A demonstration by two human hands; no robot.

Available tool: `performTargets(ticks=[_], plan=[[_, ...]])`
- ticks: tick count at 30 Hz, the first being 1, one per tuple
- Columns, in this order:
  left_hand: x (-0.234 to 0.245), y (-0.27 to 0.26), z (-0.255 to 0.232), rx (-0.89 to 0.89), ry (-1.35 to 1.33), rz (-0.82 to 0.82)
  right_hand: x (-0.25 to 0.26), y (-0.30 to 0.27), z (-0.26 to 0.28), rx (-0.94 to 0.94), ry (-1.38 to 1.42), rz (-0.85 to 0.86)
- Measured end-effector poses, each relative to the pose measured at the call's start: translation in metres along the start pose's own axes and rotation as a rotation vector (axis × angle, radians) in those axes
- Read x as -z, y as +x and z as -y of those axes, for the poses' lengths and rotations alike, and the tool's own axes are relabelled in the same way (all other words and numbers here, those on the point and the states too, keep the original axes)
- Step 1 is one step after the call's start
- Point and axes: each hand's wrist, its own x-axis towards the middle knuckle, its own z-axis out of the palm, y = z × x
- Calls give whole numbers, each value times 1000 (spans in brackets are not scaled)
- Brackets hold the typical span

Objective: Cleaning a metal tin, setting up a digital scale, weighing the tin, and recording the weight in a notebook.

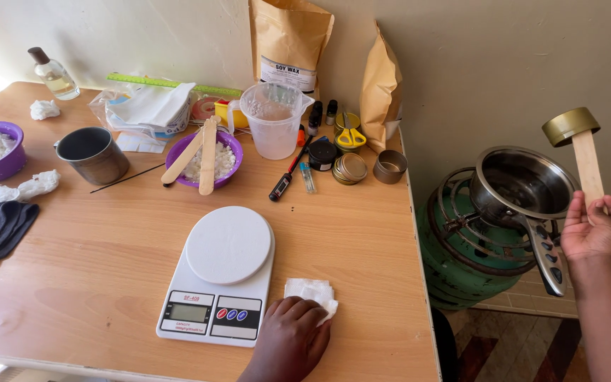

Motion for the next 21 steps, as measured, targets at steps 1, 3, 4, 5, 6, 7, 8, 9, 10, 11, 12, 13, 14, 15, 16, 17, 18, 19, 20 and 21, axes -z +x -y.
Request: performTargets(ticks=[1, 3, 4, 5, 6, 7, 8, 9, 10, 11, 12, 13, 14, 15, 16, 17, 18, 19, 20, 21], plan=[[-1, 0, 1, -4, 1, -8, -1, -1, 0, -2, 9, -1], [-2, 1, 2, 2, 4, -6, -2, -3, 0, -4, 21, -11], [-3, 1, 2, 11, 6, -2, -3, -5, 0, -7, 31, -21], [-3, 1, 1, 10, 5, -1, -1, -4, 0, -7, 31, -22], [-3, 1, 1, 8, 3, -9, 0, -3, 0, -13, 25, -19], [-3, 1, 1, 5, 1, -19, 1, -2, 0, -17, 20, -14], [-3, 1, 1, 3, 0, -20, 2, -2, 0, -15, 21, -13], [-4, 1, 2, 1, -10, -31, 3, -3, 1, -9, 11, 5], [-4, 1, 2, -2, -20, -41, 4, -3, 1, -3, 2, 24], [-5, 0, 3, -1, -20, -43, 0, -8, 4, -3, 2, 26], [-6, -2, 4, 2, -33, -71, -4, -14, 8, -16, -16, 21], [-7, -4, 5, 4, -46, -100, -7, -19, 11, -28, -34, 15], [-5, -4, 6, 4, -45, -101, -9, -20, 13, -28, -33, 16], [-3, -5, 7, 98, -180, -111, -9, -21, 16, -18, -39, 35], [-1, -5, 8, 192, -315, -119, -9, -23, 19, -8, -44, 53], [3, 0, 4, 190, -317, -118, -15, -32, 26, -6, -44, 51], [7, 5, 0, 487, -481, -153, -20, -42, 34, -18, -57, 72], [12, 11, -3, 784, -638, -184, -25, -53, 41, -30, -68, 90], [12, 19, 0, 780, -640, -179, -26, -57, 45, -26, -66, 86], [12, 26, 1, 941, -923, -254, -25, -63, 49, -33, -111, 135]])
